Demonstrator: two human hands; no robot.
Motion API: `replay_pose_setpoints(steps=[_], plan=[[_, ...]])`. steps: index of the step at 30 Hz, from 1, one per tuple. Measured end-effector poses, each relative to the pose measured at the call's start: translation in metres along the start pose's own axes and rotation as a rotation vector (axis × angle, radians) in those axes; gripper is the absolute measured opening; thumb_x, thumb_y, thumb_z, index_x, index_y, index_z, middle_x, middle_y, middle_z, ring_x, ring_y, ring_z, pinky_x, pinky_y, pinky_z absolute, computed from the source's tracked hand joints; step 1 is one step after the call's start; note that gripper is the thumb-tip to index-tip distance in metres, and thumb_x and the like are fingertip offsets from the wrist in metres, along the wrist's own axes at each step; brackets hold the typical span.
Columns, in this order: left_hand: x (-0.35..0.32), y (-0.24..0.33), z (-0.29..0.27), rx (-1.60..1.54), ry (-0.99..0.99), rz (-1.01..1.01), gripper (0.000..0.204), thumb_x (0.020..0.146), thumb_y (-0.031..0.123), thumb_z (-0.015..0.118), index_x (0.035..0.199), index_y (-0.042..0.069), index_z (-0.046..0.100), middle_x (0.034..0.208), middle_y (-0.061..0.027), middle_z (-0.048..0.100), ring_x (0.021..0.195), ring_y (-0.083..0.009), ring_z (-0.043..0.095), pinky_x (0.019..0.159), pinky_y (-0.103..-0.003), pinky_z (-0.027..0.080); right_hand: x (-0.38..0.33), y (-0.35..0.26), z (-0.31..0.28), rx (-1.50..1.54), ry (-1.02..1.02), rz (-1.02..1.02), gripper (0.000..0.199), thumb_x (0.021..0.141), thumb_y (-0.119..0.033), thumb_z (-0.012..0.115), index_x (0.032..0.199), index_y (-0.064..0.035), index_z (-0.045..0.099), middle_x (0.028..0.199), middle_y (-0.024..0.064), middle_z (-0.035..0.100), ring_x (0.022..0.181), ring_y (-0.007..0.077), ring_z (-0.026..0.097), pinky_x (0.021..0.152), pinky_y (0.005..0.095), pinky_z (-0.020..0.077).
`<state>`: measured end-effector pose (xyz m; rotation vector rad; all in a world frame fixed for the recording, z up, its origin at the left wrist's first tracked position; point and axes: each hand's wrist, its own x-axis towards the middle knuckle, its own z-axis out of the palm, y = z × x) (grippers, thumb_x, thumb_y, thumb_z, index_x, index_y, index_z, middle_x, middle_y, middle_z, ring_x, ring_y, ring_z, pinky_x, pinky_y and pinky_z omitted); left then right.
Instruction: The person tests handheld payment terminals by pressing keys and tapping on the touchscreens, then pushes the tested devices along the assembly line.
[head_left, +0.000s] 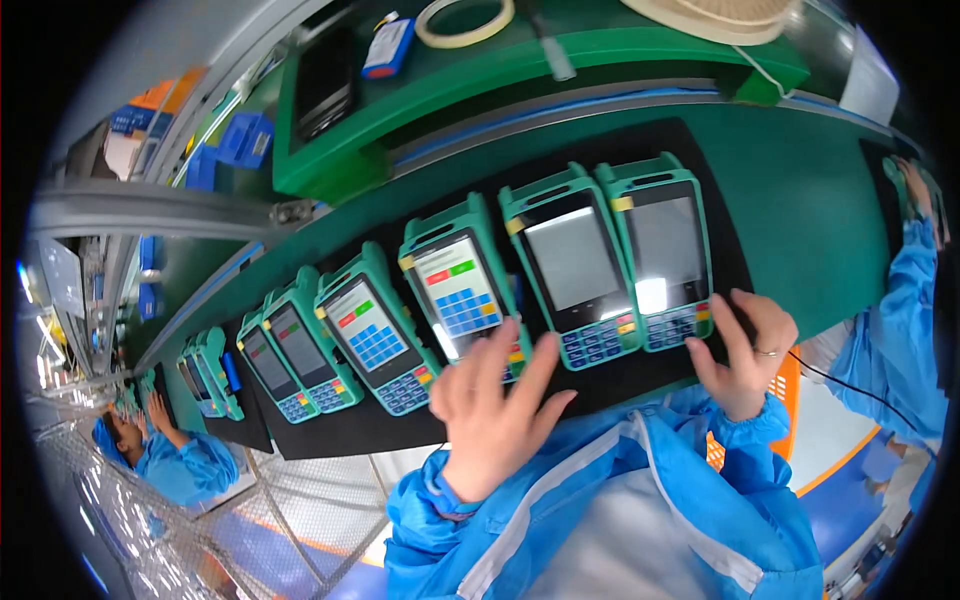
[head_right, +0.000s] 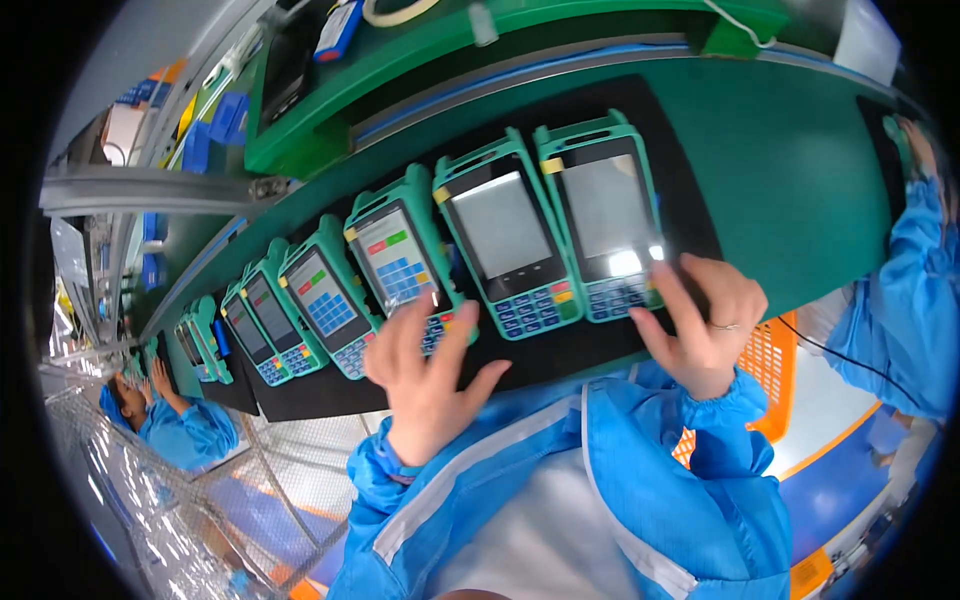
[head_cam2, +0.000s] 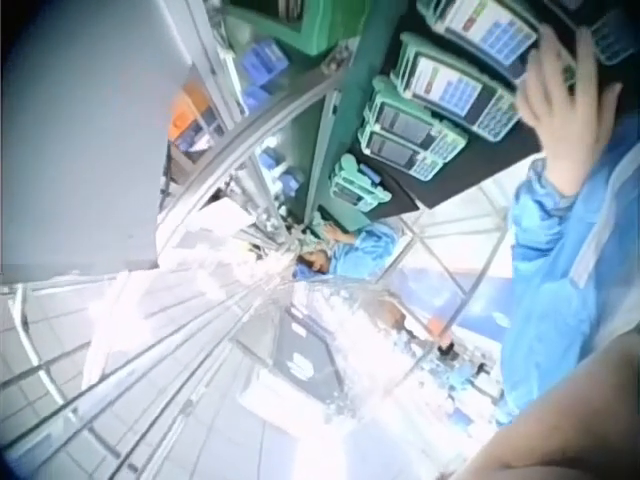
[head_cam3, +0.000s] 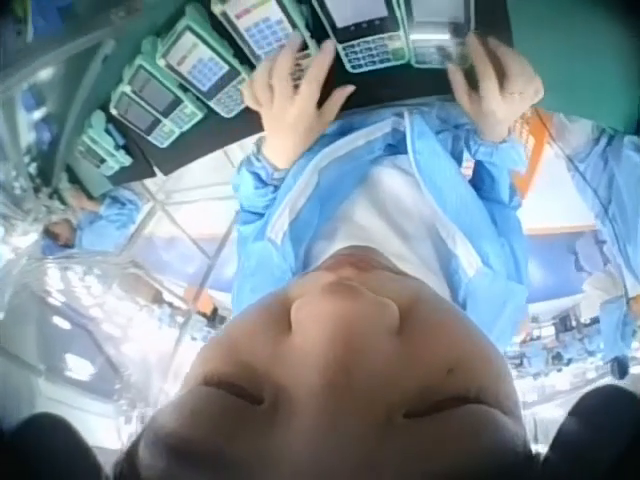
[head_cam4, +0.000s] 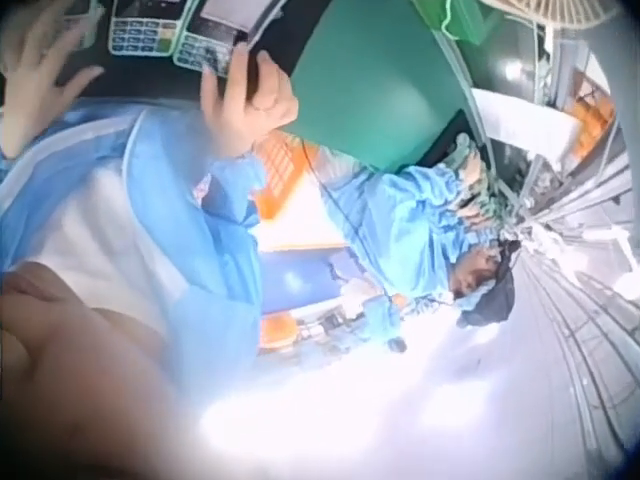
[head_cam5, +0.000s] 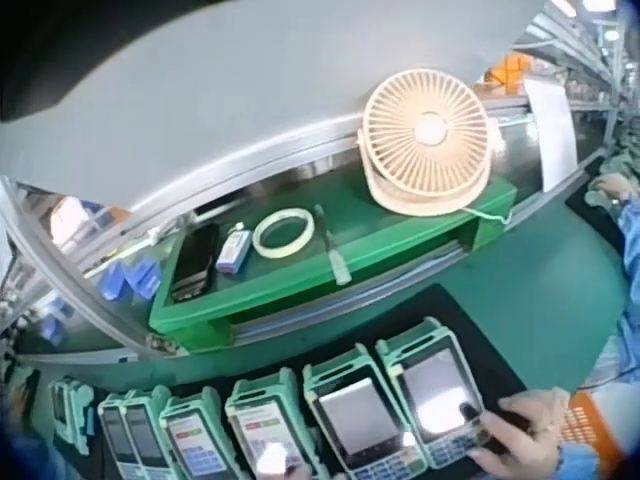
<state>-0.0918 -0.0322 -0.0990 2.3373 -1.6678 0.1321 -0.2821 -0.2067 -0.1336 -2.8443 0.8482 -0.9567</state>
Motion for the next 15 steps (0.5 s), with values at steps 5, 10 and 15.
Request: replay_pose_setpoints(steps=[5, 10, 15], plan=[[0.019, 0.024, 0.038, 0.211, 0.028, 0.201, 0.049, 0.072, 0.033, 0.071, 0.120, 0.031, 0.058, 0.133, 0.0007, 0.046, 0.117, -0.0208, 0.039, 0.096, -0.039, 0.025, -0.015, 0.003, 0.012, -0.028, 0.027, -0.008, 0.041, 0.061, -0.025, 0.075, 0.100, -0.0122, 0.068, 0.107, 0.0040, 0.057, 0.094, 0.0226, 0.055, 0.079, 0.0362, 0.0364], [0.019, 0.033, 0.043, 0.272, 0.096, 0.187, 0.046, 0.073, 0.030, 0.071, 0.118, 0.031, 0.060, 0.133, 0.0037, 0.047, 0.117, -0.0200, 0.039, 0.097, -0.040, 0.022, -0.018, 0.005, 0.013, 0.013, 0.053, -0.024, 0.043, 0.061, -0.028, 0.074, 0.101, -0.0128, 0.067, 0.106, 0.0031, 0.057, 0.095, 0.0223, 0.055, 0.080, 0.0365, 0.0370], [0.018, 0.035, 0.046, 0.253, 0.109, 0.166, 0.052, 0.075, 0.031, 0.067, 0.125, 0.030, 0.054, 0.135, 0.0057, 0.046, 0.118, -0.0160, 0.041, 0.098, -0.039, 0.024, -0.017, 0.007, 0.012, 0.040, 0.054, -0.040, 0.043, 0.063, -0.030, 0.073, 0.102, -0.0124, 0.067, 0.107, 0.0035, 0.057, 0.097, 0.0227, 0.054, 0.081, 0.0371, 0.0372]])
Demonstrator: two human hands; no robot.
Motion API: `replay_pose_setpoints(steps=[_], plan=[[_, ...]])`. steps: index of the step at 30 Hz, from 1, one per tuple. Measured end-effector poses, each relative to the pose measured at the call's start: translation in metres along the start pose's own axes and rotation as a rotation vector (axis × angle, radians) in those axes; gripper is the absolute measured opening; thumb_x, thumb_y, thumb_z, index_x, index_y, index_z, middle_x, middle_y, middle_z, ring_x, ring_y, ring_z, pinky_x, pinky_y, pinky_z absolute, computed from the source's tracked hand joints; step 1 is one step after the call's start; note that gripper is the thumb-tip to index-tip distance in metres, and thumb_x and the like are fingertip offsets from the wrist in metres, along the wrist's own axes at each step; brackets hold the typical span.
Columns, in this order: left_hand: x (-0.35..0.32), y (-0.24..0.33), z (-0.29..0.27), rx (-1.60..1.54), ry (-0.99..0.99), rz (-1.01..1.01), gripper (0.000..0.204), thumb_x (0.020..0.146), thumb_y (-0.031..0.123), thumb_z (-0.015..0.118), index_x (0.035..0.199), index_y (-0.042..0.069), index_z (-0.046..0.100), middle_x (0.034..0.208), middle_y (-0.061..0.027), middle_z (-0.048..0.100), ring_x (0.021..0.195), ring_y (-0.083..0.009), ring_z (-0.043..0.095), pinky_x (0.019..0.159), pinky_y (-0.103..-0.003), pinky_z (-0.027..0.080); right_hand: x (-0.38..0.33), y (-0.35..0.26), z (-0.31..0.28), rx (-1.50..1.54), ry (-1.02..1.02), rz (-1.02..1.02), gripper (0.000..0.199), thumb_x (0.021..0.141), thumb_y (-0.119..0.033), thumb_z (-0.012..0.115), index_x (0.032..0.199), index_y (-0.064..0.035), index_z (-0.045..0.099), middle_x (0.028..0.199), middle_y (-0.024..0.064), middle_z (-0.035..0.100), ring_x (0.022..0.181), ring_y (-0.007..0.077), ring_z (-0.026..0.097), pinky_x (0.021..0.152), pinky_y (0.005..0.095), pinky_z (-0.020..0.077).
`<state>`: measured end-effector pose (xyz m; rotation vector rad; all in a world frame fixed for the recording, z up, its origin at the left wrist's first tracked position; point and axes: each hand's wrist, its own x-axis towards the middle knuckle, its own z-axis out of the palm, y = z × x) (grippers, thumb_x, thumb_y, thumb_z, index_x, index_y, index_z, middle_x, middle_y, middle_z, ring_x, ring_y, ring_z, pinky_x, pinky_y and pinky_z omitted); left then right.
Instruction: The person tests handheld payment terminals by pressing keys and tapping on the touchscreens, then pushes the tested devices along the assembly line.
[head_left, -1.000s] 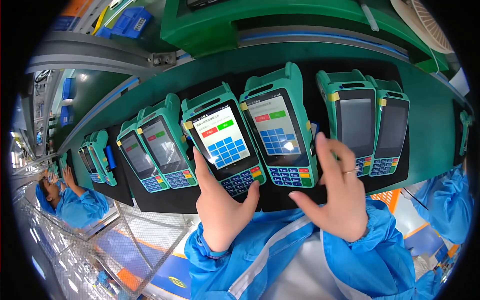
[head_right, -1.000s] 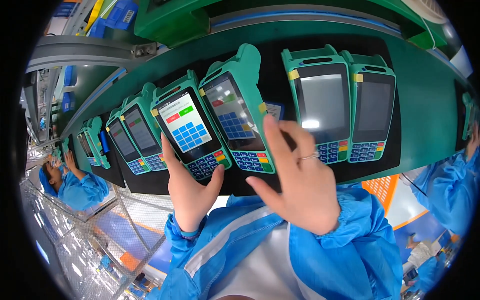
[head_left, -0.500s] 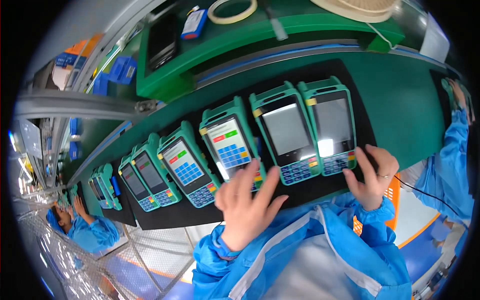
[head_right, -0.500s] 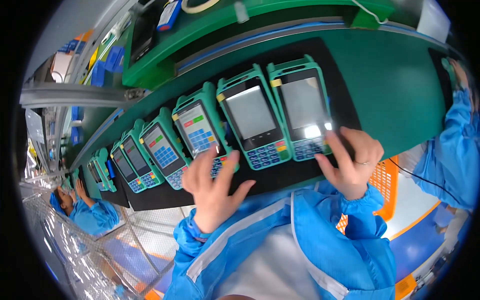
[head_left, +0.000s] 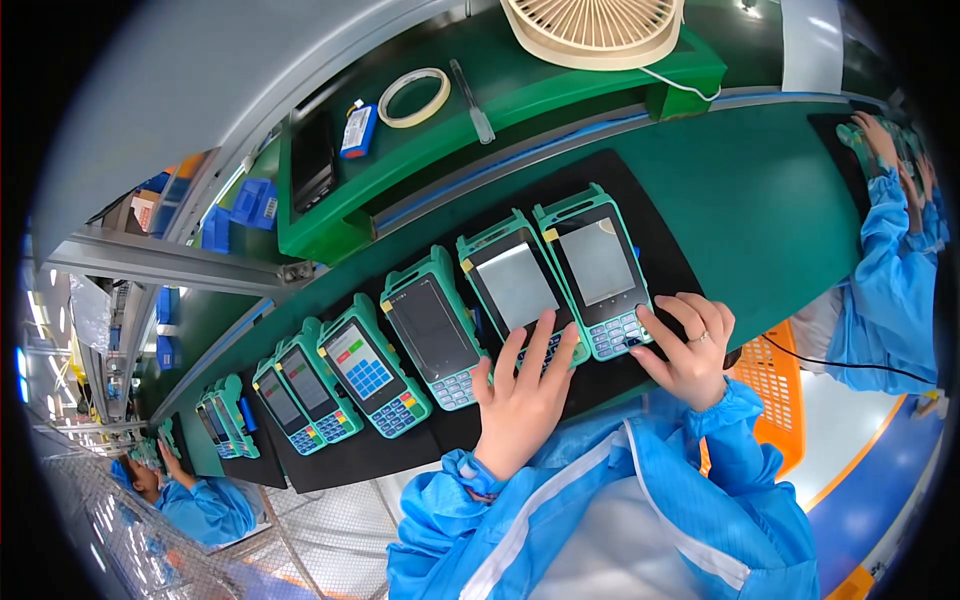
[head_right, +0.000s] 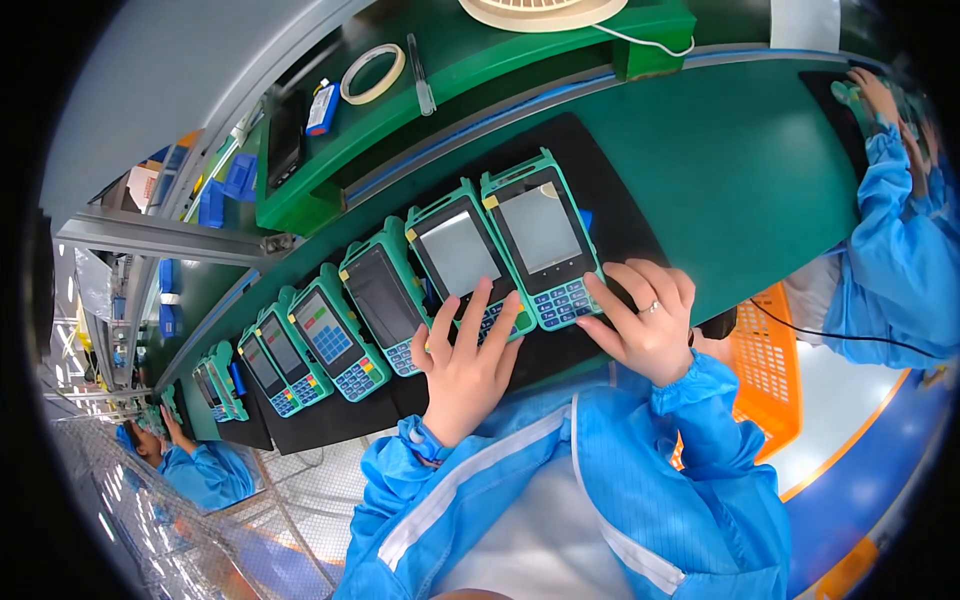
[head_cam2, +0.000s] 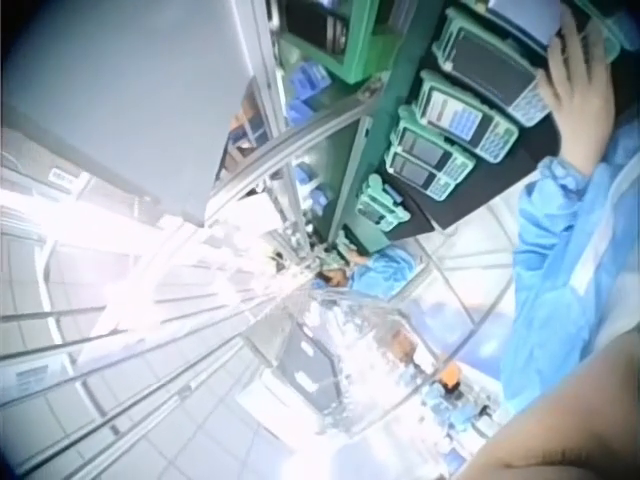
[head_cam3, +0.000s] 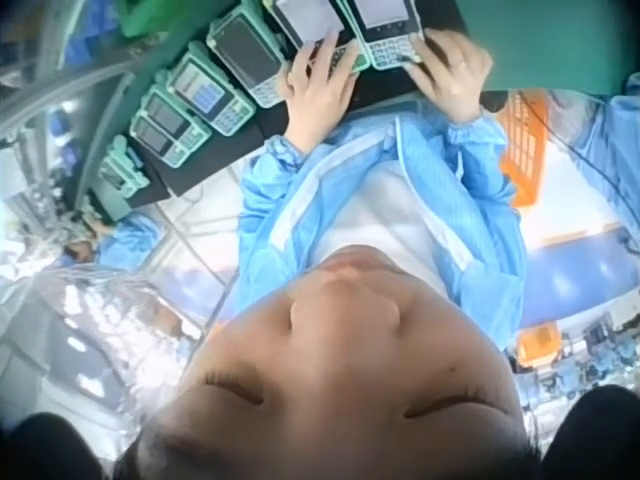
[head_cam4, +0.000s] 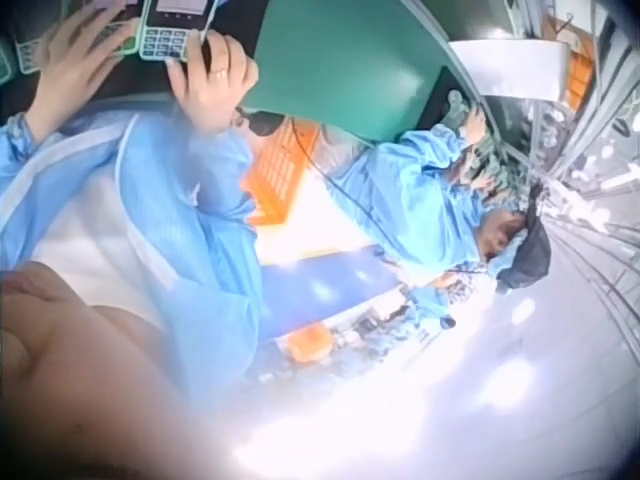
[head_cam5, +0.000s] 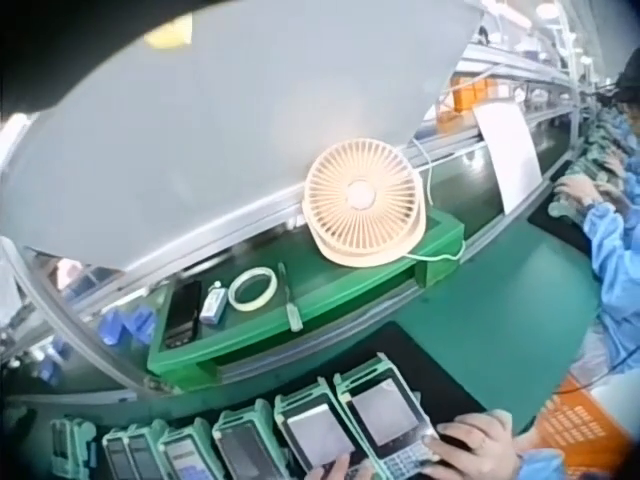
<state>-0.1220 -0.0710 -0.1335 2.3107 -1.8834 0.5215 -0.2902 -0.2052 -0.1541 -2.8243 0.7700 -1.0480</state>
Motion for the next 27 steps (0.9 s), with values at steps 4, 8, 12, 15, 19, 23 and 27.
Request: replay_pose_setpoints(steps=[4, 8, 12, 15, 19, 23, 27], plan=[[-0.016, -0.008, -0.011, -0.076, -0.030, -0.115, 0.050, 0.075, 0.035, 0.068, 0.124, 0.029, 0.055, 0.136, -0.0027, 0.045, 0.120, -0.0209, 0.037, 0.099, -0.039, 0.020, 0.001, 0.001, 0.002, 0.032, 0.012, 0.016, 0.044, 0.065, -0.032, 0.072, 0.104, -0.0119, 0.066, 0.109, 0.0045, 0.056, 0.098, 0.0238, 0.054, 0.082, 0.0377, 0.0372], [-0.040, -0.034, -0.019, 0.060, 0.044, -0.213, 0.047, 0.071, 0.029, 0.073, 0.116, 0.023, 0.062, 0.134, -0.0087, 0.045, 0.121, -0.0277, 0.035, 0.099, -0.041, 0.019, 0.004, 0.001, 0.000, 0.078, -0.008, 0.080, 0.057, 0.062, -0.029, 0.075, 0.114, -0.0098, 0.061, 0.109, 0.0060, 0.056, 0.100, 0.0257, 0.052, 0.083, 0.0382, 0.0365], [-0.052, -0.044, -0.018, 0.176, 0.010, -0.213, 0.039, 0.074, 0.028, 0.070, 0.113, 0.028, 0.064, 0.132, -0.0014, 0.048, 0.122, -0.0254, 0.035, 0.101, -0.041, 0.016, 0.003, 0.001, 0.003, 0.114, -0.026, 0.106, 0.062, 0.059, -0.021, 0.076, 0.117, -0.0084, 0.058, 0.112, 0.0066, 0.056, 0.102, 0.0268, 0.052, 0.087, 0.0390, 0.0349], [-0.054, -0.043, -0.018, 0.231, -0.011, -0.199, 0.038, 0.076, 0.027, 0.069, 0.113, 0.028, 0.064, 0.132, 0.0021, 0.049, 0.125, -0.0238, 0.034, 0.104, -0.041, 0.013, 0.005, 0.000, 0.004, 0.105, -0.070, 0.112, 0.063, 0.061, -0.021, 0.076, 0.120, -0.0088, 0.056, 0.114, 0.0070, 0.055, 0.105, 0.0261, 0.050, 0.090, 0.0388, 0.0321], [-0.050, -0.039, -0.020, 0.177, -0.030, -0.223, 0.037, 0.075, 0.028, 0.069, 0.112, 0.027, 0.064, 0.132, 0.0024, 0.049, 0.127, -0.0242, 0.032, 0.105, -0.041, 0.010, 0.012, 0.001, 0.003, 0.057, -0.081, 0.118, 0.061, 0.062, -0.022, 0.077, 0.118, -0.0089, 0.057, 0.115, 0.0079, 0.054, 0.105, 0.0266, 0.050, 0.091, 0.0386, 0.0307], [-0.030, -0.026, -0.025, 0.037, 0.005, -0.285, 0.041, 0.077, 0.036, 0.068, 0.116, 0.028, 0.062, 0.133, 0.0020, 0.049, 0.126, -0.0215, 0.034, 0.104, -0.041, 0.010, 0.019, 0.000, 0.007, 0.075, -0.092, 0.070, 0.061, 0.059, -0.025, 0.079, 0.115, -0.0123, 0.059, 0.115, 0.0075, 0.054, 0.107, 0.0258, 0.049, 0.089, 0.0392, 0.0306], [0.000, -0.013, -0.017, 0.034, -0.064, -0.210, 0.048, 0.080, 0.049, 0.059, 0.124, 0.031, 0.055, 0.135, 0.0013, 0.047, 0.123, -0.0193, 0.036, 0.103, -0.041, 0.012, 0.020, 0.000, 0.009, 0.067, -0.109, 0.069, 0.061, 0.057, -0.030, 0.078, 0.114, -0.0147, 0.062, 0.115, 0.0066, 0.053, 0.106, 0.0258, 0.049, 0.089, 0.0398, 0.0307]])
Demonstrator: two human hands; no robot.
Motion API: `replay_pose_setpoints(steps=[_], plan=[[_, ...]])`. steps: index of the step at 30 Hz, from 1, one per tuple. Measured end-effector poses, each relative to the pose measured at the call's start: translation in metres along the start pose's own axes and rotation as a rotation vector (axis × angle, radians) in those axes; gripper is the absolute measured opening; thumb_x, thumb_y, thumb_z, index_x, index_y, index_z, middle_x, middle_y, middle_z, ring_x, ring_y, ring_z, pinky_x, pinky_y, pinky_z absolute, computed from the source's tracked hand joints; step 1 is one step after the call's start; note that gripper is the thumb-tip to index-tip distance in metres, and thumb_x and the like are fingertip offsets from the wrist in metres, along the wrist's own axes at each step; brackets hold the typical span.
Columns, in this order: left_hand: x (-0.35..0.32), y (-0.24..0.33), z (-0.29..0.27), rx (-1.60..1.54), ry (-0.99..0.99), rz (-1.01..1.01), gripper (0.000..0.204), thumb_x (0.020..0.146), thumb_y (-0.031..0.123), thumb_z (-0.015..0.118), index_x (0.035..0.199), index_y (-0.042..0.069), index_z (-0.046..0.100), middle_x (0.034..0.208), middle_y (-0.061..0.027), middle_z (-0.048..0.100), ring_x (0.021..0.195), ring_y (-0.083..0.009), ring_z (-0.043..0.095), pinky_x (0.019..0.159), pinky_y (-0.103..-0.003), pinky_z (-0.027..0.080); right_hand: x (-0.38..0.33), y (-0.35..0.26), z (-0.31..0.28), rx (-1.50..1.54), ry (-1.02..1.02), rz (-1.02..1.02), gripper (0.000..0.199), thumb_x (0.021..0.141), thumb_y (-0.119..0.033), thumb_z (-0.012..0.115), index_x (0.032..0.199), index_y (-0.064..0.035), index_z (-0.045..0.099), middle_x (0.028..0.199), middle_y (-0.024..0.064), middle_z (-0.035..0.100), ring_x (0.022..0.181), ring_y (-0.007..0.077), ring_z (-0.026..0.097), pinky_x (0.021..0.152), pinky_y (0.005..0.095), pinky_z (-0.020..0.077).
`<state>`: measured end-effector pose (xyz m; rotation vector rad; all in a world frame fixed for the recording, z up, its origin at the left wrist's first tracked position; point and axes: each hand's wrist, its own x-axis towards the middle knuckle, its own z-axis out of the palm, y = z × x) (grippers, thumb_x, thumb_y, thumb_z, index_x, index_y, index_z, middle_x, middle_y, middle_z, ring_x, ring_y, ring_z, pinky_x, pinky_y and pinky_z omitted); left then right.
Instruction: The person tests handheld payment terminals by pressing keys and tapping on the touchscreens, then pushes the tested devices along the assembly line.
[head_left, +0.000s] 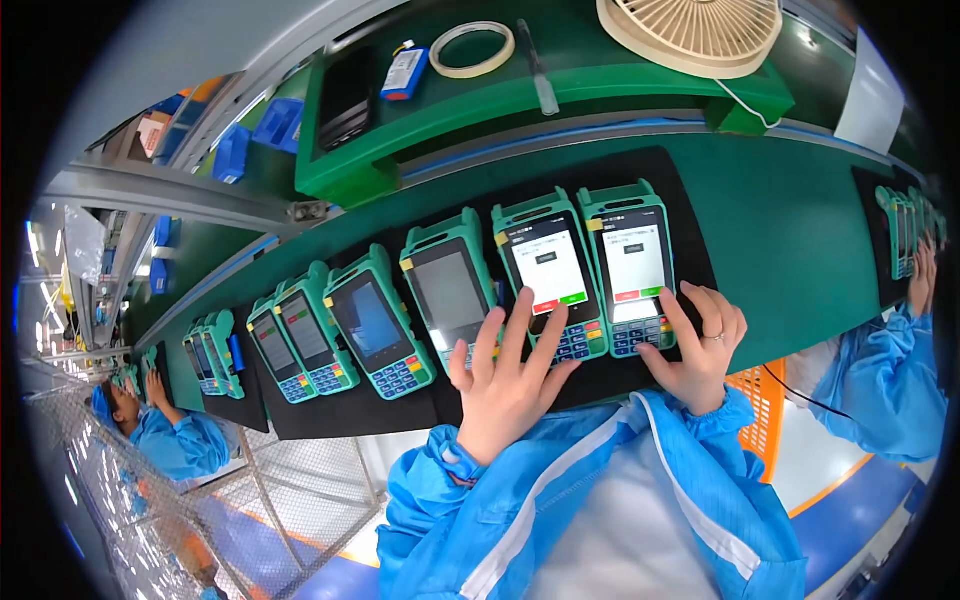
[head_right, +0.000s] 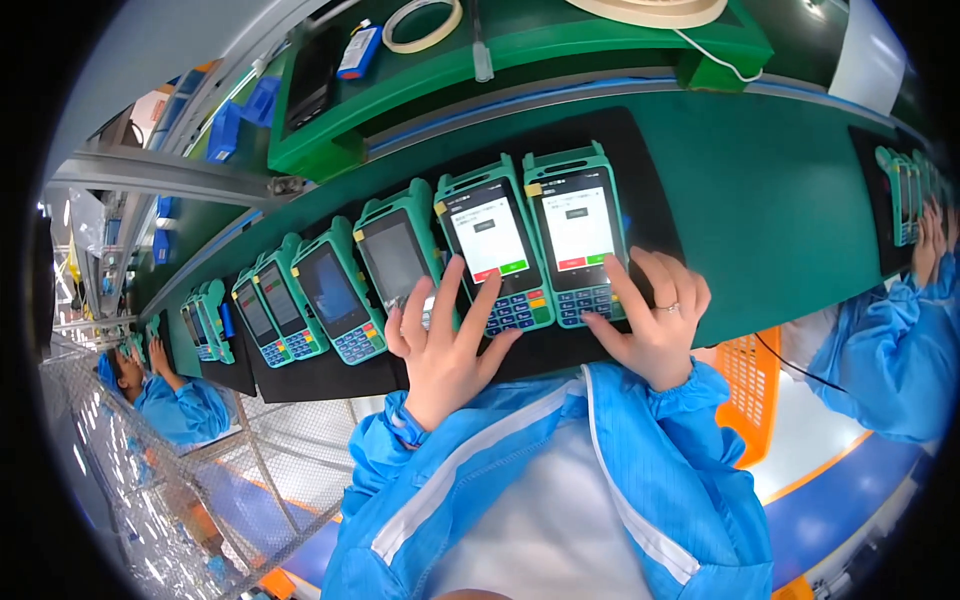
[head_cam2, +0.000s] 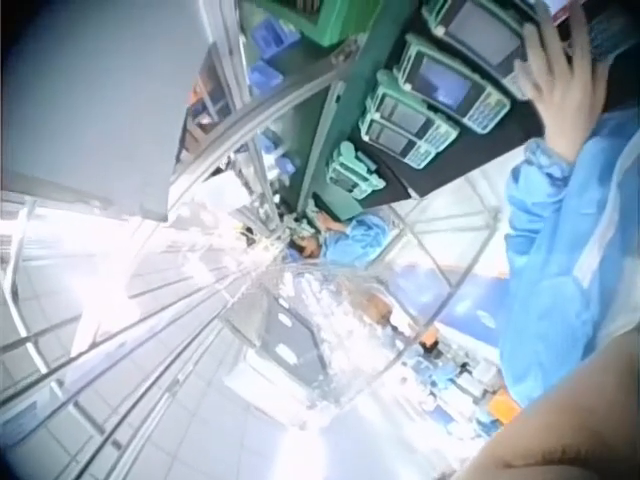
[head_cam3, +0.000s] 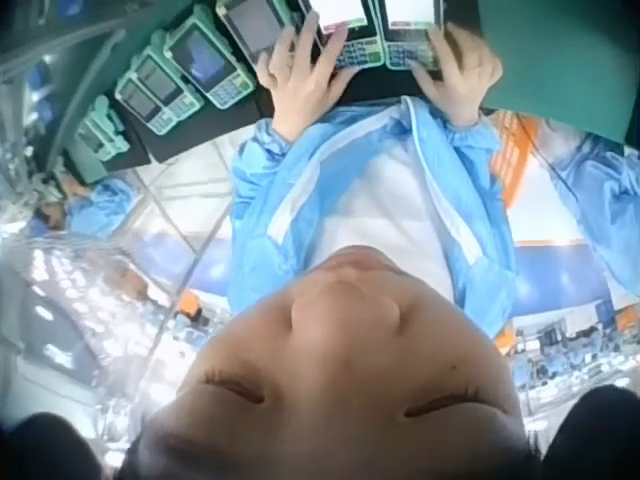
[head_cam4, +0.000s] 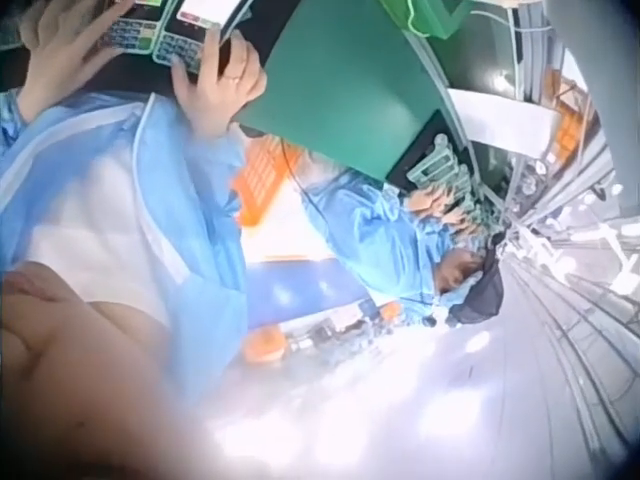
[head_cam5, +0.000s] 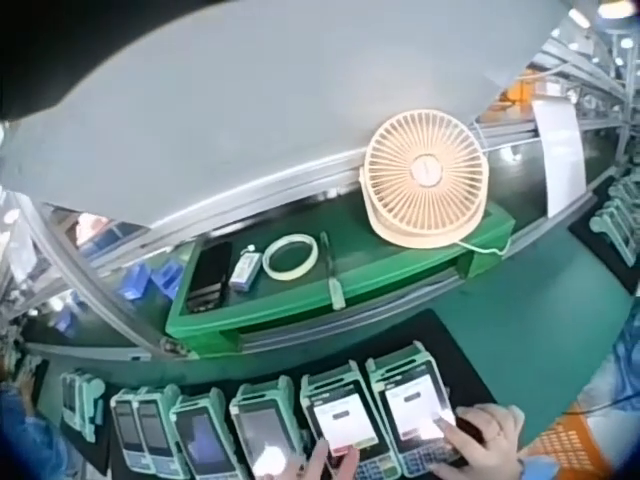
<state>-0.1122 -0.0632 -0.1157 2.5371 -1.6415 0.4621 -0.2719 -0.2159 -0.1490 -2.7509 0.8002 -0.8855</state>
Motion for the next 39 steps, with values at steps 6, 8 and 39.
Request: replay_pose_setpoints(steps=[6, 8, 39], plan=[[0.006, 0.003, 0.002, -0.047, -0.072, 0.019, 0.050, 0.074, 0.038, 0.067, 0.123, 0.028, 0.057, 0.139, -0.0022, 0.042, 0.124, -0.0268, 0.032, 0.103, -0.044, 0.013, 0.001, 0.003, -0.003, -0.018, -0.039, 0.029, 0.063, 0.058, -0.031, 0.077, 0.115, -0.0133, 0.061, 0.119, 0.0083, 0.051, 0.108, 0.0271, 0.048, 0.090, 0.0406, 0.0312], [-0.005, -0.006, -0.003, -0.036, 0.029, -0.019, 0.049, 0.070, 0.033, 0.069, 0.118, 0.025, 0.062, 0.136, -0.0036, 0.045, 0.124, -0.0277, 0.032, 0.102, -0.043, 0.015, 0.000, 0.005, -0.005, -0.002, -0.024, 0.054, 0.062, 0.058, -0.031, 0.077, 0.116, -0.0124, 0.061, 0.119, 0.0088, 0.051, 0.108, 0.0273, 0.047, 0.091, 0.0410, 0.0313], [-0.118, -0.364, 0.044, 0.107, 0.181, -0.935, 0.033, 0.087, 0.035, 0.054, 0.089, 0.003, 0.063, 0.090, -0.0156, 0.061, 0.083, -0.0359, 0.057, 0.075, -0.044, 0.044, -0.011, 0.001, -0.016, 0.042, 0.094, 0.143, 0.043, 0.085, -0.017, 0.054, 0.125, -0.0001, 0.050, 0.123, 0.0166, 0.049, 0.113, 0.0316, 0.044, 0.095, 0.0409, 0.0350]])
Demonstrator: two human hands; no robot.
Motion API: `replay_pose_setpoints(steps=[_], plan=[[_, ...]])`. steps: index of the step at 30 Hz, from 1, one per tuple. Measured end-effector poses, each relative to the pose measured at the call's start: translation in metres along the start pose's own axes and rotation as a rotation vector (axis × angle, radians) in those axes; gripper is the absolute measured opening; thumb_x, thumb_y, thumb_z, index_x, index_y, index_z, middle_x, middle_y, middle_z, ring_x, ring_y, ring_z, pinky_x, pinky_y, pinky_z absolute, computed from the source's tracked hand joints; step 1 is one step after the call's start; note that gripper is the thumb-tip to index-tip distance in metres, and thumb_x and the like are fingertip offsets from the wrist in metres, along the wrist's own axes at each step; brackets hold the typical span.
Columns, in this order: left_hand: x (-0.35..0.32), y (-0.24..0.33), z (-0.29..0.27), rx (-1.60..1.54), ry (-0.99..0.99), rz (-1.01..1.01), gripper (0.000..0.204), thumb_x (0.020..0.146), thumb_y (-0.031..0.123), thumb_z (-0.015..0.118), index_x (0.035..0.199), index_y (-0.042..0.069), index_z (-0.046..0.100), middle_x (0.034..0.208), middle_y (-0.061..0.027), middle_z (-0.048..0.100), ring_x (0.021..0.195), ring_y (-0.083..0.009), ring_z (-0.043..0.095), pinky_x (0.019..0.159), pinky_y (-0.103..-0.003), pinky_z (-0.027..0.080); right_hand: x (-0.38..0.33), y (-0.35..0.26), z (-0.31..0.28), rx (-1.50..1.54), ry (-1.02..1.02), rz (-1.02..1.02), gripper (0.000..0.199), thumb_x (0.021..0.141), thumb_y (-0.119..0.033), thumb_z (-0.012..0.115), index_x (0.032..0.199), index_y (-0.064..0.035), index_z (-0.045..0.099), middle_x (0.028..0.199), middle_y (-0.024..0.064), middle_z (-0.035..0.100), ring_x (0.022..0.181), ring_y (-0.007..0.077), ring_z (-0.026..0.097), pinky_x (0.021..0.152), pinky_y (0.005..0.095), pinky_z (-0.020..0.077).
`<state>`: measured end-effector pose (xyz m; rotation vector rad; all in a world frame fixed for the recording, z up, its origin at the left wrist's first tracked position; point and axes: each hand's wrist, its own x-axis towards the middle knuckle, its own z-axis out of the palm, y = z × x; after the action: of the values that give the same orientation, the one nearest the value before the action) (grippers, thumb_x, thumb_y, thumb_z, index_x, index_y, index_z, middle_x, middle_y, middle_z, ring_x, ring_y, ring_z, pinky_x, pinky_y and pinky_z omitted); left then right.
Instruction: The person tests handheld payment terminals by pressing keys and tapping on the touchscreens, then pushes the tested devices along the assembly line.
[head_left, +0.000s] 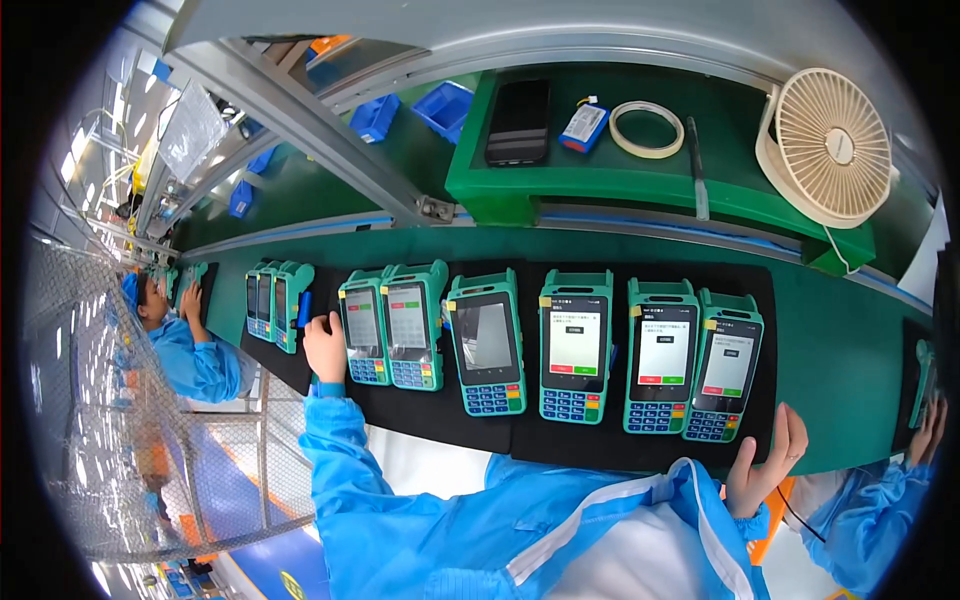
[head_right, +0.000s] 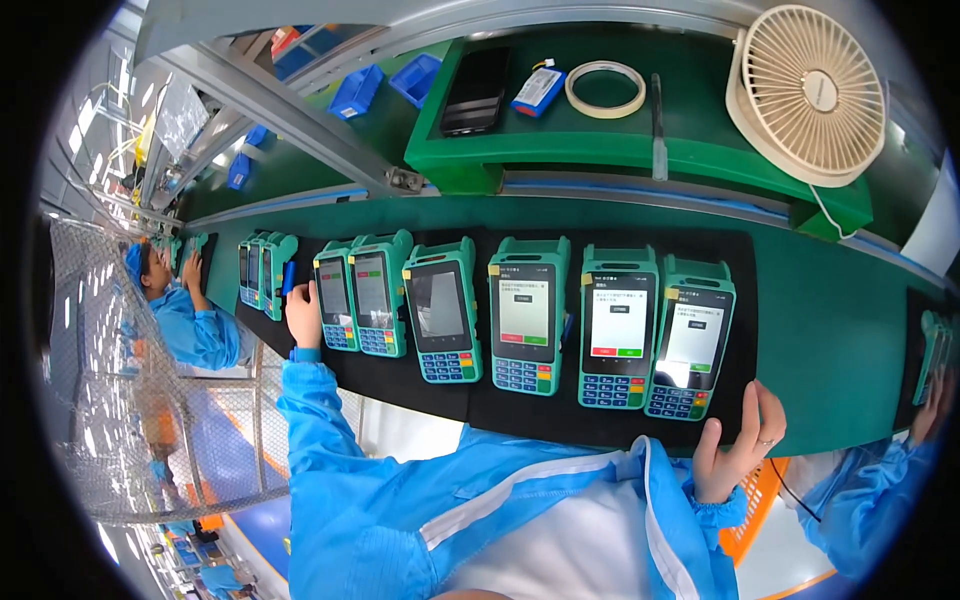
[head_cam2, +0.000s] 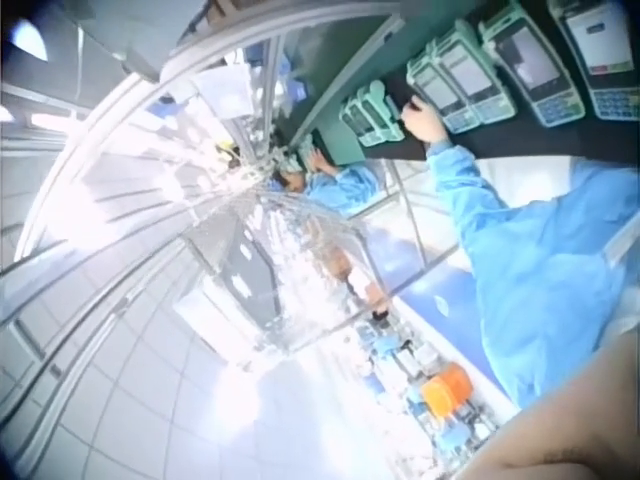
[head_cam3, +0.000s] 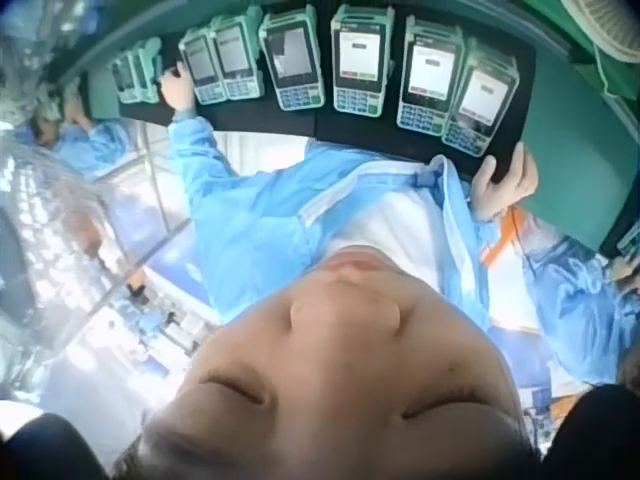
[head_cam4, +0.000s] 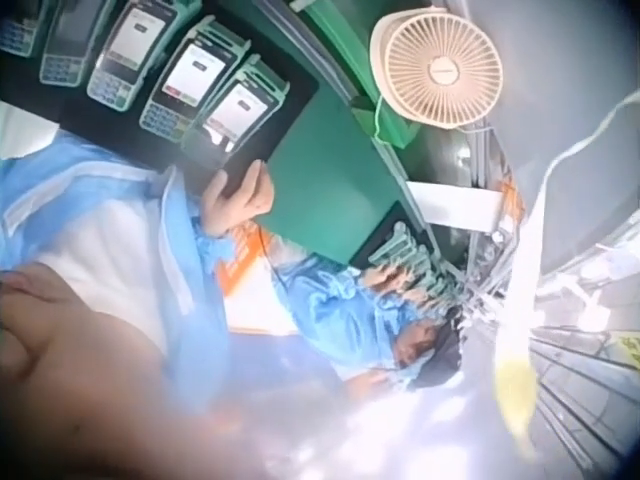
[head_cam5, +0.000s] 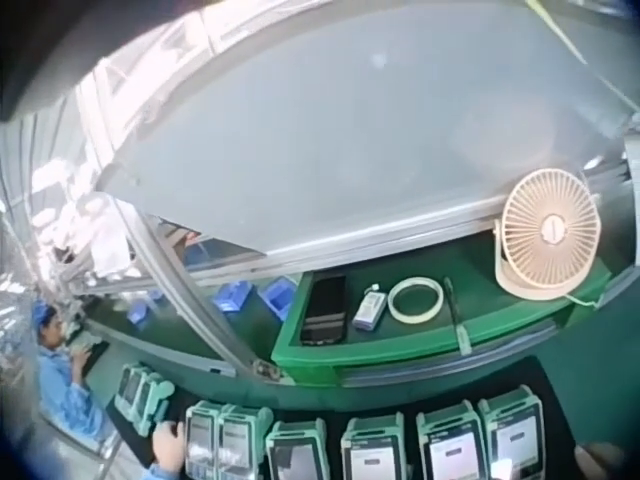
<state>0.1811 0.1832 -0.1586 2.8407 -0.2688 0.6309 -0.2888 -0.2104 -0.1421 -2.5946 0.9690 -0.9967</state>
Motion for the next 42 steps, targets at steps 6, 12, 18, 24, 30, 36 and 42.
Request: replay_pose_setpoints(steps=[6, 12, 18, 24, 30, 36, 42], plan=[[-0.004, 0.020, -0.001, -0.050, -0.078, 0.060, 0.035, 0.089, 0.033, 0.054, 0.084, 0.000, 0.062, 0.086, -0.0168, 0.060, 0.079, -0.0357, 0.058, 0.069, -0.042, 0.045, -0.007, -0.052, 0.026, 0.045, 0.082, 0.033, 0.045, 0.081, -0.012, 0.056, 0.123, 0.0011, 0.050, 0.122, 0.0166, 0.048, 0.112, 0.0322, 0.045, 0.094, 0.0407, 0.0350], [0.005, 0.025, 0.012, -0.276, -0.161, 0.209, 0.034, 0.082, 0.031, 0.064, 0.090, -0.002, 0.060, 0.086, -0.0168, 0.060, 0.075, -0.0344, 0.060, 0.064, -0.040, 0.048, -0.018, -0.161, 0.081, 0.167, 0.100, -0.046, 0.038, 0.075, -0.007, 0.059, 0.112, 0.0026, 0.056, 0.098, 0.0157, 0.057, 0.090, 0.0317, 0.051, 0.081, 0.0416, 0.0399], [0.005, 0.019, 0.015, -0.503, -0.289, 0.256, 0.031, 0.080, 0.027, 0.068, 0.087, -0.001, 0.058, 0.079, -0.0156, 0.057, 0.064, -0.0307, 0.056, 0.056, -0.038, 0.046, 0.005, -0.267, 0.133, 0.050, -0.179, -0.336, 0.050, 0.067, -0.028, 0.071, 0.112, -0.0083, 0.063, 0.091, 0.0055, 0.059, 0.087, 0.0238, 0.054, 0.077, 0.0375, 0.0385], [-0.017, 0.027, -0.001, -0.168, -0.155, 0.477, 0.042, 0.083, 0.031, 0.062, 0.113, 0.002, 0.057, 0.096, -0.0115, 0.061, 0.088, -0.0294, 0.056, 0.079, -0.039, 0.039, 0.013, -0.297, 0.176, -0.228, -0.366, -0.180, 0.072, 0.078, -0.045, 0.062, 0.138, -0.0129, 0.038, 0.105, 0.0196, 0.055, 0.106, 0.0290, 0.047, 0.084, 0.0400, 0.0364], [-0.048, 0.043, -0.024, -0.728, -0.683, 0.370, 0.059, 0.083, 0.013, 0.060, 0.133, -0.004, 0.036, 0.110, -0.0242, 0.055, 0.099, -0.0367, 0.056, 0.085, -0.040, 0.044, 0.019, -0.303, 0.173, 0.209, -0.263, -0.001, 0.067, 0.077, -0.016, 0.066, 0.133, 0.0040, 0.036, 0.105, 0.0192, 0.055, 0.092, 0.0333, 0.054, 0.077, 0.0412, 0.0412], [-0.037, 0.039, -0.012, -0.880, -0.778, 0.264, 0.056, 0.081, -0.004, 0.061, 0.133, -0.002, 0.040, 0.102, -0.0141, 0.059, 0.080, -0.0155, 0.061, 0.070, -0.026, 0.051, 0.027, -0.278, 0.172, 0.777, -0.548, 0.440, 0.059, 0.078, -0.002, 0.062, 0.133, -0.0062, 0.039, 0.093, 0.0106, 0.051, 0.063, 0.0133, 0.049, 0.055, 0.0240, 0.0414], [-0.032, 0.043, -0.017, -0.940, -0.892, 0.155, 0.059, 0.080, -0.002, 0.061, 0.134, -0.001, 0.038, 0.099, -0.0108, 0.053, 0.070, -0.0116, 0.058, 0.057, -0.021, 0.048, 0.028, -0.283, 0.162, 0.750, -0.701, 0.554, 0.068, 0.077, -0.004, 0.064, 0.137, -0.0062, 0.032, 0.095, 0.0133, 0.052, 0.067, 0.0174, 0.054, 0.059, 0.0267, 0.0449]])
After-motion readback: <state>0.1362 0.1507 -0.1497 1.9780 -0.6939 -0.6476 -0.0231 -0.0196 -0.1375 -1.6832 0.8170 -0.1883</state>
